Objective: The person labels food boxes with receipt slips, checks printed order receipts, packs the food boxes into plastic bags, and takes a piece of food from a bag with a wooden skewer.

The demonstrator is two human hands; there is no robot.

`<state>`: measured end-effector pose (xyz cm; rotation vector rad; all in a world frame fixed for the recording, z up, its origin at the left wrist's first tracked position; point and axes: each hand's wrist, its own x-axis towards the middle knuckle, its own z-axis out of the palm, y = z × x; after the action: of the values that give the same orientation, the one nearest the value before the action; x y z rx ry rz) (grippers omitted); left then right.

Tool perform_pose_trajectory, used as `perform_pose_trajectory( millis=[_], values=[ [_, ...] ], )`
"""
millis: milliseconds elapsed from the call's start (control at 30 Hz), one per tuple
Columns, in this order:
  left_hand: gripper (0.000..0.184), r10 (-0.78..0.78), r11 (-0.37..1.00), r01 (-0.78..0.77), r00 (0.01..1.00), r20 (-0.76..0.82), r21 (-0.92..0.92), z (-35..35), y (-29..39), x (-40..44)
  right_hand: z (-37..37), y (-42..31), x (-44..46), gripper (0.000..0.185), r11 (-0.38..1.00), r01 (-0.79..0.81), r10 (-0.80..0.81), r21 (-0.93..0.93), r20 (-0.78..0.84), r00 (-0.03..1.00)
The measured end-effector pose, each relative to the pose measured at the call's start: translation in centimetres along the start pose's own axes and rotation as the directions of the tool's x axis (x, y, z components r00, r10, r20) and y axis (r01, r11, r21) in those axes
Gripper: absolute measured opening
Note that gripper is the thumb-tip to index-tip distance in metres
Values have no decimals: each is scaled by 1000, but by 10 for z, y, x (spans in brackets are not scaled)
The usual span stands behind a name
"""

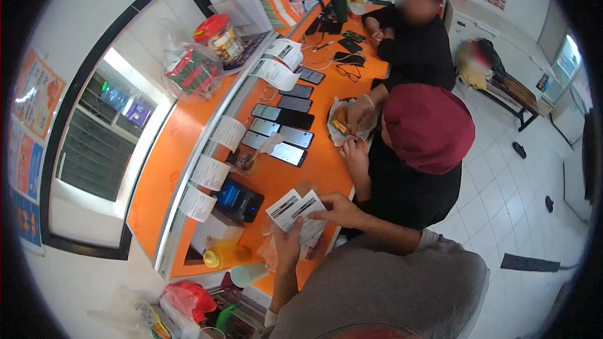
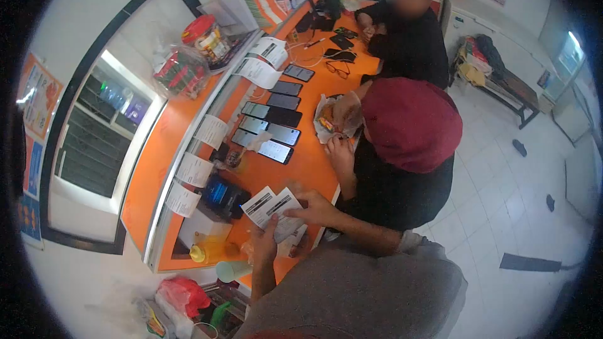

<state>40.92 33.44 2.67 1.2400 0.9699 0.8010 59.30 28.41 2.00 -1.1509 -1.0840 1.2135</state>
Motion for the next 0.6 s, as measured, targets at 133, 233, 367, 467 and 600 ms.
perform_pose_trajectory(
  millis=[133,233,367,467,600],
  values=[
    [33,14,999,-14,1000,-12,-31,-1,-4,-7,6,6,-3,28,996,-92,92,-10,38,995],
    [35,11,997,-15,998,-60,-72,-7,-8,-12,16,-3,-4,28,983,-4,10,-184,27,1000],
    [38,-17,951,25,999,-29,307,-23,-1,-27,35,4,-11,28,990,82,-85,-119,-16,996],
    [38,-63,995,60,998,-25,-83,-34,-24,-35,50,-3,-31,29,999,11,-14,-49,-60,998],
    [33,-110,924,108,994,17,-366,-28,-16,-62,70,-7,-72,28,998,-49,54,39,-136,989]
  ],
)
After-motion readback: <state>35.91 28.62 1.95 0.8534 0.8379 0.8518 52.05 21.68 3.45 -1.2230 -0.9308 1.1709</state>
